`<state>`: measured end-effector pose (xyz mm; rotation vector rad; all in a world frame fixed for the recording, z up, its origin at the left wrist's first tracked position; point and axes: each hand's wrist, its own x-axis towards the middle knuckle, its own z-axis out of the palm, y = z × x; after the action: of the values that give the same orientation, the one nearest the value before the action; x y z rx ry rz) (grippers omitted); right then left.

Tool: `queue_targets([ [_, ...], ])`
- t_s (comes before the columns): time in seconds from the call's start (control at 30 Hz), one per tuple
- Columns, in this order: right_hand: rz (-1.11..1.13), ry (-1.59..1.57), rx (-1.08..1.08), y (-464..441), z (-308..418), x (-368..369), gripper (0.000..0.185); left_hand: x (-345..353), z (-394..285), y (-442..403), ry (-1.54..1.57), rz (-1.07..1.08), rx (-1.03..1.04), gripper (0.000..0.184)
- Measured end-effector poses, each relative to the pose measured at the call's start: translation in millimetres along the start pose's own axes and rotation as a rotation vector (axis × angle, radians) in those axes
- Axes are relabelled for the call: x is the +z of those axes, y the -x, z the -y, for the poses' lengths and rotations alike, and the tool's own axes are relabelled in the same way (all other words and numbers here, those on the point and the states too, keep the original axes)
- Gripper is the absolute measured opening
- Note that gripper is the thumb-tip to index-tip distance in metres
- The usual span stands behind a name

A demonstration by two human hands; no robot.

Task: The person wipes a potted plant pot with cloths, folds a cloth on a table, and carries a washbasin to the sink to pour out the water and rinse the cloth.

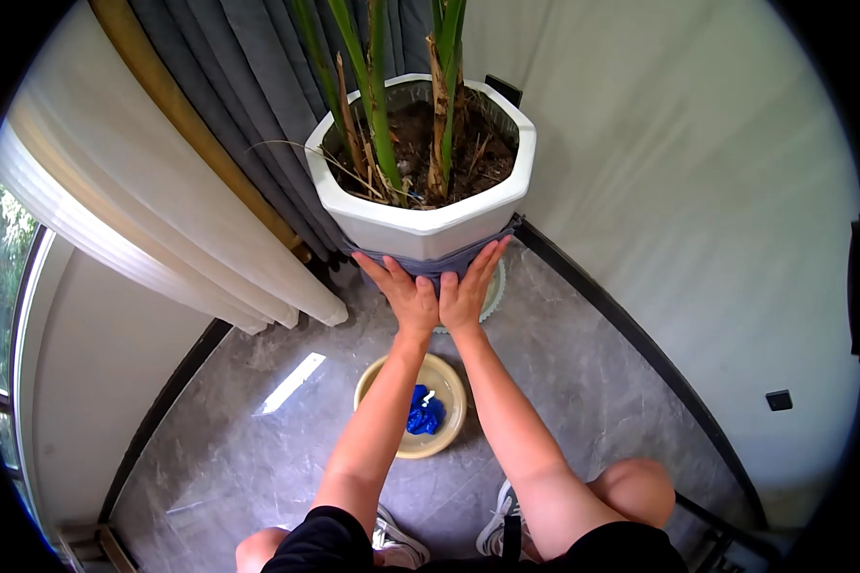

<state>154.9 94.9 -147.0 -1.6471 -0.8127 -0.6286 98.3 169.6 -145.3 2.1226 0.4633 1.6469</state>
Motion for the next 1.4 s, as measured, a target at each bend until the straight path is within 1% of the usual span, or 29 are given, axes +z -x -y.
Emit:
queue_targets([
  [0.07,0.018,-0.020,0.034,6.3,-9.0,-2.9,0.085,3.0,3.2,12.2,-0.044,0.007,0.027,0.069],
  [0.13,0.084,0.051,0.050,23.7,-24.7,-2.4,0.089,3.4,10.6,30.0,-0.093,0.076,0.041,0.074],
  [0.17,0.082,0.052,0.053,32.5,-31.9,-3.1,0.089,2.9,15.0,39.1,-0.092,0.079,0.041,0.074],
  [0.23,0.200,0.114,0.118,49.5,-42.4,-5.6,0.092,-0.2,27.5,59.8,-0.143,0.198,0.039,0.087],
  [0.27,0.197,0.114,0.120,57.7,-46.2,-7.1,0.092,-3.0,33.3,69.6,-0.143,0.201,0.042,0.087],
  [0.33,0.356,0.164,0.281,69.6,-49.1,-10.7,0.093,-9.3,44.1,86.8,-0.169,0.346,-0.021,0.100],
  [0.43,0.412,0.215,0.276,75.2,-50.0,-15.1,0.091,-12.8,57.2,102.3,-0.164,0.408,-0.056,0.103],
  [0.57,0.425,0.223,0.298,74.9,-46.8,-15.0,0.092,-10.7,56.4,107.2,-0.152,0.378,-0.074,0.103],
  [0.63,0.381,0.191,0.244,72.6,-43.0,-14.9,0.094,-10.9,47.1,102.0,-0.092,0.386,-0.134,0.102],
  [0.67,0.382,0.191,0.243,70.5,-42.0,-13.7,0.094,-9.7,43.8,98.2,-0.091,0.385,-0.136,0.102],
  [0.73,0.288,0.116,0.205,60.9,-35.9,-11.2,0.096,-7.8,35.2,83.4,-0.031,0.307,-0.125,0.096],
  [0.77,0.294,0.113,0.206,57.4,-31.5,-11.0,0.096,-9.2,29.8,77.4,-0.035,0.306,-0.130,0.096],
  [0.83,0.204,0.066,0.156,45.3,-23.4,-8.3,0.096,-9.5,21.7,61.2,0.021,0.256,-0.119,0.087],
  [0.87,0.206,0.061,0.151,38.5,-18.9,-6.6,0.096,-10.0,19.0,52.0,0.018,0.250,-0.119,0.087],
  [0.93,0.136,0.095,0.077,25.2,-7.6,-6.5,0.096,-13.2,13.4,35.1,0.054,0.198,-0.085,0.079],
  [0.97,0.138,0.092,0.074,17.8,-2.1,-6.7,0.096,-15.3,11.4,25.3,0.051,0.195,-0.086,0.079],
  [1.03,0.070,0.169,-0.038,-2.4,13.0,-6.8,0.095,-19.2,6.8,1.3,0.067,0.125,-0.013,0.075],
  [1.07,0.074,0.167,-0.039,-12.0,21.1,-7.6,0.095,-21.5,4.6,-10.3,0.064,0.123,-0.016,0.075],
  [1.13,0.002,0.196,-0.115,-34.2,39.1,-10.6,0.094,-25.3,1.1,-34.3,0.036,0.088,0.071,0.071],
  [1.3,-0.054,0.231,-0.191,-66.0,72.9,-14.7,0.092,-35.8,-5.8,-76.4,0.043,0.033,0.132,0.071],
  [1.4,-0.058,0.261,-0.242,-72.1,81.0,-11.5,0.091,-37.7,2.6,-82.6,0.043,0.010,0.151,0.072],
])
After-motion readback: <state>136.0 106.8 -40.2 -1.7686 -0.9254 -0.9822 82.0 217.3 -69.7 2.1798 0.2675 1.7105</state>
